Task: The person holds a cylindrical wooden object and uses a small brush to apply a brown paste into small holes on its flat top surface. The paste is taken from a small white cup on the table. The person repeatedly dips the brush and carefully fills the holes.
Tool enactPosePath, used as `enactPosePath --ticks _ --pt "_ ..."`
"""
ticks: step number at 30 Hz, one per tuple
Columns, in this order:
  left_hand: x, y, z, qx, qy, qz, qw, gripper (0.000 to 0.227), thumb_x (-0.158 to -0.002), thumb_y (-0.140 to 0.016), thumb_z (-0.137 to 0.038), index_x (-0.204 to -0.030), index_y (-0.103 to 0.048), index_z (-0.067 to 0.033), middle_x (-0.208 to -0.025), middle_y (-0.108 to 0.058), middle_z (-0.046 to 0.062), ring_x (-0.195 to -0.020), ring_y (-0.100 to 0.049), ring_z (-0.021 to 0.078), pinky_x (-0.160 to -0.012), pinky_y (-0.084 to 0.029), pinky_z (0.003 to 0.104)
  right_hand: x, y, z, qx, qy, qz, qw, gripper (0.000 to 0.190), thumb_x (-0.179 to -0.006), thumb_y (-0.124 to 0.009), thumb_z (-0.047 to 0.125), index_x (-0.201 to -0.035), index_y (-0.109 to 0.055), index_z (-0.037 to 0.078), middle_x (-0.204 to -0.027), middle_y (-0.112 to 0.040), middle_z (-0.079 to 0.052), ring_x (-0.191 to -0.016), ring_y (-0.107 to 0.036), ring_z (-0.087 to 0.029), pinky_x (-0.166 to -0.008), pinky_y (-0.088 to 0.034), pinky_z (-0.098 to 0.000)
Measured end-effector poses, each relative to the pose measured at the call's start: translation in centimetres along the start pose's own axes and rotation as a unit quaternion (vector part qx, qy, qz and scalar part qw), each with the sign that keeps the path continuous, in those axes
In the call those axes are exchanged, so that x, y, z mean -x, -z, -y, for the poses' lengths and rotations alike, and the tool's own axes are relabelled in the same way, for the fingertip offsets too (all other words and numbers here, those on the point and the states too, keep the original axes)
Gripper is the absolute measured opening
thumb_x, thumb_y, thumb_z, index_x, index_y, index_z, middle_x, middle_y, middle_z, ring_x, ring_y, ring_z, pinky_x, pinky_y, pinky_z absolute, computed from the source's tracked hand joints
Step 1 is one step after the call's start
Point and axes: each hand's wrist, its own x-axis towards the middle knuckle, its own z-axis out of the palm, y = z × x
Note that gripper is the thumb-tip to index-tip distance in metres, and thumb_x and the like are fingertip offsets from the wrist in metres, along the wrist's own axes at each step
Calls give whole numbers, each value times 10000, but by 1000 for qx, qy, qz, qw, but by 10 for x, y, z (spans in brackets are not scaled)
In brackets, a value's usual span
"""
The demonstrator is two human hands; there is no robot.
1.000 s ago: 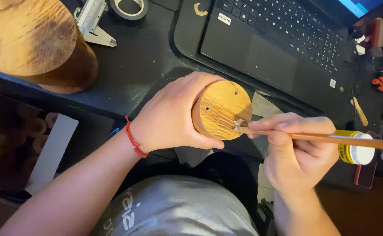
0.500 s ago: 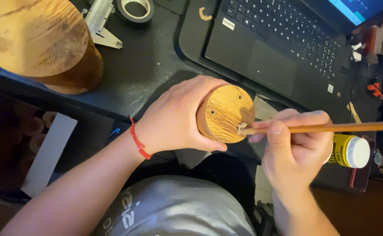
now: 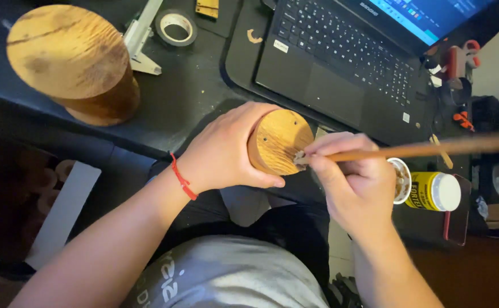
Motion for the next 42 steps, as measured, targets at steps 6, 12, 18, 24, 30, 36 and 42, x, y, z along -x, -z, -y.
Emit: enactPosePath --ticks 6,12,18,24,30,36,42 --pt "1 -2 2 -6 -6 -2 1000 884 -504 -951 -388 -1236 -532 -126 -1202 -650 41 -1069 -645 241 -903 -487 372 8 6 6 59 45 1 997 76 -985 -591 109 -978 -599 33 -951 -693 -126 -898 -711 -226 -848 -603 -316" --pt "-1 -2 1 -9 5 8 1000 888 -523 -942 -397 -1262 -527 -131 -1244 -636 43 -1106 -630 242 -924 -484 388 14 2 -1 20 50 -46 997 62 -950 -632 56 -962 -599 4 -935 -700 -183 -891 -736 -262 -842 -631 -325" --pt "-1 -5 6 -9 -19 -7 1000 898 -509 -951 -382 -1254 -526 -118 -1223 -645 55 -1081 -639 256 -926 -483 381 22 -1 -3 149 188 -24 971 61 -925 -615 28 -895 -647 -14 -990 -688 -215 -885 -737 -303 -855 -611 -361" --pt "-2 -4 5 -4 -13 1 1000 890 -514 -941 -377 -1257 -526 -120 -1218 -642 60 -1083 -638 259 -915 -490 392 38 0 -39 206 320 -7 925 104 -911 -627 -37 -991 -677 -81 -1063 -658 -243 -992 -689 -376 -906 -597 -429" --pt "0 -6 6 4 -29 -12 1000 866 -543 -921 -350 -1268 -514 -105 -1224 -639 65 -1094 -641 259 -922 -497 381 36 -10 -31 209 337 -16 918 90 -887 -653 -3 -856 -730 -37 -1013 -689 -196 -936 -654 -331 -833 -600 -372" --pt "0 -5 5 -3 -25 -6 1000 897 -527 -950 -374 -1268 -512 -118 -1230 -637 55 -1099 -638 254 -925 -497 390 37 -10 -29 194 320 -23 927 132 -914 -601 11 -842 -711 7 -988 -692 -178 -902 -699 -341 -838 -608 -392" --pt "-1 -7 5 -2 -18 -13 1000 899 -504 -951 -364 -1256 -530 -112 -1229 -647 58 -1094 -636 251 -938 -486 376 33 -6 -6 146 212 -15 966 145 -924 -579 52 -862 -697 -4 -1025 -702 -211 -967 -728 -349 -922 -606 -394"
